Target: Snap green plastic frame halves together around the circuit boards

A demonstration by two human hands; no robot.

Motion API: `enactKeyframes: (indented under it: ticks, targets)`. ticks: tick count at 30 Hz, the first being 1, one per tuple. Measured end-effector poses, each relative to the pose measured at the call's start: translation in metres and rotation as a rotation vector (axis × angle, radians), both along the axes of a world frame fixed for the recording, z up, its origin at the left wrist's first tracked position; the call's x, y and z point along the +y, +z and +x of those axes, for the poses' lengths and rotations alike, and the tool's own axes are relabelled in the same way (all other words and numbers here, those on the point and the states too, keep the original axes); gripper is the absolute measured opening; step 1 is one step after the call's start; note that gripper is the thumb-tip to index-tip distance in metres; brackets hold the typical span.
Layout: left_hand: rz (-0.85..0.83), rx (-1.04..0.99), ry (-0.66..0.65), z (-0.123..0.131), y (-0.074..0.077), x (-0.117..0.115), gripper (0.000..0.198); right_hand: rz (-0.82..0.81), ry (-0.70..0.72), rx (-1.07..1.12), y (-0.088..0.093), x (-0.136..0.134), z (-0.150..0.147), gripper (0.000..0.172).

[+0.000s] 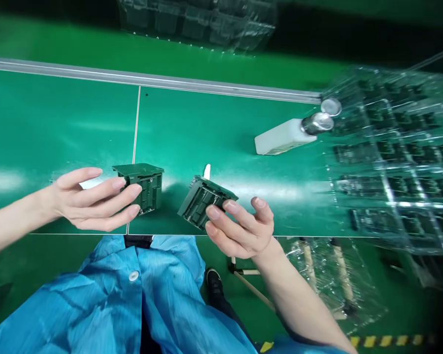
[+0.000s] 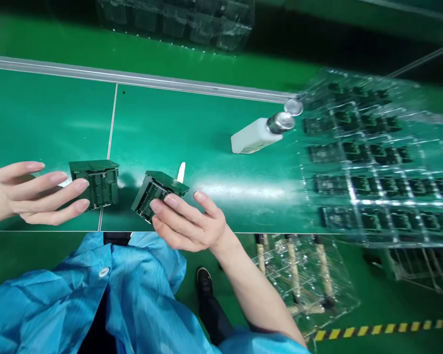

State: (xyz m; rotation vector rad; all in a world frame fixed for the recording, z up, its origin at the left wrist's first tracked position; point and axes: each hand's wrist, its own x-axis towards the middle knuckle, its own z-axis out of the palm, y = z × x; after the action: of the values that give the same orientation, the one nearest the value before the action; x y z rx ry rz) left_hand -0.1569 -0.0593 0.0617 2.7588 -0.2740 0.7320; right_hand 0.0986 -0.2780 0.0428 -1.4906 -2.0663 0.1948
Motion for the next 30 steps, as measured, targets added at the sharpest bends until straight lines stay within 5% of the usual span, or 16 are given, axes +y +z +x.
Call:
enactKeyframes:
  ticks: [2,4,8,10,12,15,19,22,25,30]
  targets:
    - [-0.031,0.089,-0.041,0.009,0.018,0.002,0.032,-0.199,0.015,-0.035,0.013,0.003,0.005,0.007]
    - [0.006,0.092,-0.089,0.016,0.031,0.002,0.029,-0.158,0.084,-0.101,0.023,0.006,0.005,0.015]
    - [0.188,-0.117,-0.169,0.016,0.029,0.000,0.033,0.426,0.148,-0.290,0.030,0.011,0.003,0.020]
    - [0.184,-0.209,-0.078,0.012,0.015,-0.005,0.035,0.658,0.084,-0.385,0.023,0.011,0.001,0.018]
    - [0.059,-0.257,0.083,0.009,-0.003,-0.014,0.033,0.717,-0.003,-0.365,0.010,0.010,-0.004,0.017]
    - [-0.350,-0.292,0.297,0.006,-0.024,-0.038,0.043,0.624,-0.219,0.078,-0.010,0.011,-0.026,0.035]
    - [-1.276,-0.162,0.333,0.009,-0.023,-0.076,0.041,0.261,-0.486,1.228,-0.020,0.019,-0.073,0.051]
    - [-1.922,-0.251,0.327,0.018,-0.013,-0.096,0.045,0.043,-0.415,1.842,-0.019,0.032,-0.101,0.055]
    - [-2.387,-0.474,0.388,0.032,-0.009,-0.108,0.050,0.002,-0.199,2.394,-0.017,0.042,-0.112,0.048]
    - [-2.785,-0.679,0.372,0.050,-0.009,-0.116,0.048,0.105,-0.076,2.613,-0.013,0.042,-0.113,0.029]
